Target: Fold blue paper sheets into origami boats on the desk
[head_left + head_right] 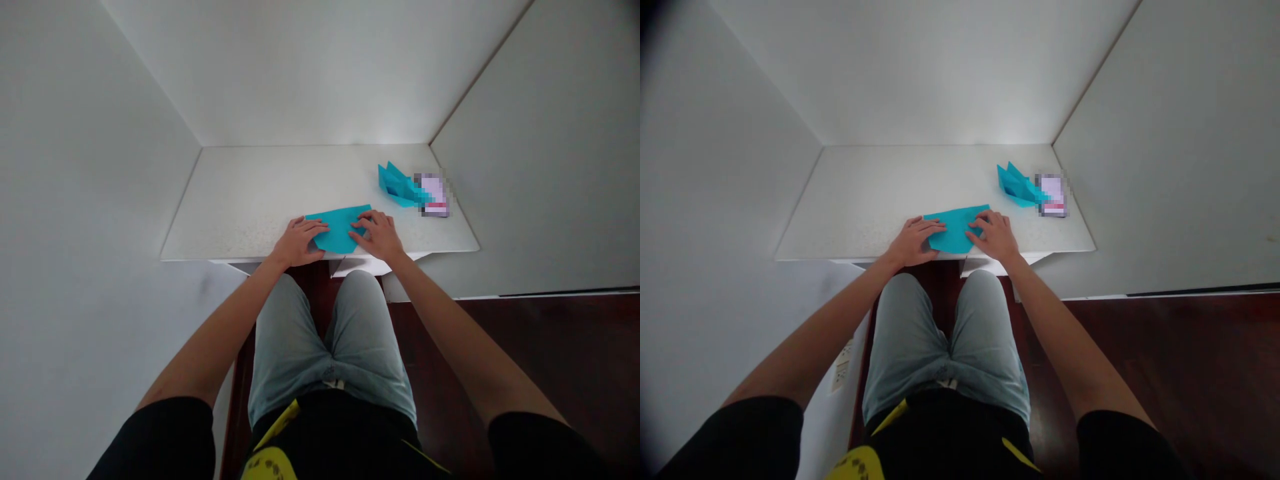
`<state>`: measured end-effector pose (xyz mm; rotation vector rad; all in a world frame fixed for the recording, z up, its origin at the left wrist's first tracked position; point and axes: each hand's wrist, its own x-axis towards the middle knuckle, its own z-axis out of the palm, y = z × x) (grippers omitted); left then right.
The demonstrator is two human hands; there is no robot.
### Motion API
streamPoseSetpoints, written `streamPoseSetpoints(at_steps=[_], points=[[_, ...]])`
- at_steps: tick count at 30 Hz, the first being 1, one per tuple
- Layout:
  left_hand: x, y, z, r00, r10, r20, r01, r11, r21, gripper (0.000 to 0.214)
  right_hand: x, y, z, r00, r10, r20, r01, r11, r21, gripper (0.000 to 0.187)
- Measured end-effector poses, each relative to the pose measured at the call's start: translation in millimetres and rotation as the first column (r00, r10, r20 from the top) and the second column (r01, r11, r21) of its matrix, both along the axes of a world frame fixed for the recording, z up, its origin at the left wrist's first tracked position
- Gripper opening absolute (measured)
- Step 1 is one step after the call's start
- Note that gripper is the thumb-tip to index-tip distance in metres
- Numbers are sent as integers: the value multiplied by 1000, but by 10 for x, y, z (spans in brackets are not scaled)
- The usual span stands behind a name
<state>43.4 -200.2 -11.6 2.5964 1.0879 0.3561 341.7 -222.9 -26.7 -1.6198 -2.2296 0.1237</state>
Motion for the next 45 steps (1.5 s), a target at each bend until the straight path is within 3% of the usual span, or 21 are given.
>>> streamPoseSetpoints(at_steps=[4,9,13,15,20,24,30,33,39,45], points=[[25,31,-42,981,178,70,-180,983,18,50,14,-16,9,996,88,32,-88,996,-17,49],[176,-19,-40,925,374,75,-379,923,68,68,18,-23,41,985,153,76,-152,988,-18,47],[452,-205,-63,887,453,88,-460,884,88,38,20,-14,12,985,146,92,-146,989,-6,47],[587,-318,-87,886,455,87,-461,883,81,31,27,-6,-16,986,144,88,-145,989,6,47],[705,-456,-126,925,364,110,-372,925,73,45,37,8,-44,986,161,43,-163,985,49,45],[554,-302,-126,957,275,88,-279,959,41,37,30,16,-32,988,151,-7,-151,987,48,46],[303,28,-131,988,65,139,-48,991,-125,59,21,36,-14,986,134,-103,-133,991,15,55],[300,83,-146,974,108,200,-78,985,-152,56,28,46,-21,979,179,-94,-180,984,6,52],[330,47,-138,921,286,264,-283,958,-52,38,25,56,-38,981,184,-59,-184,983,0,43],[160,9,-108,948,186,259,-188,982,-16,21,-11,39,-32,994,108,-4,-108,994,12,52]])
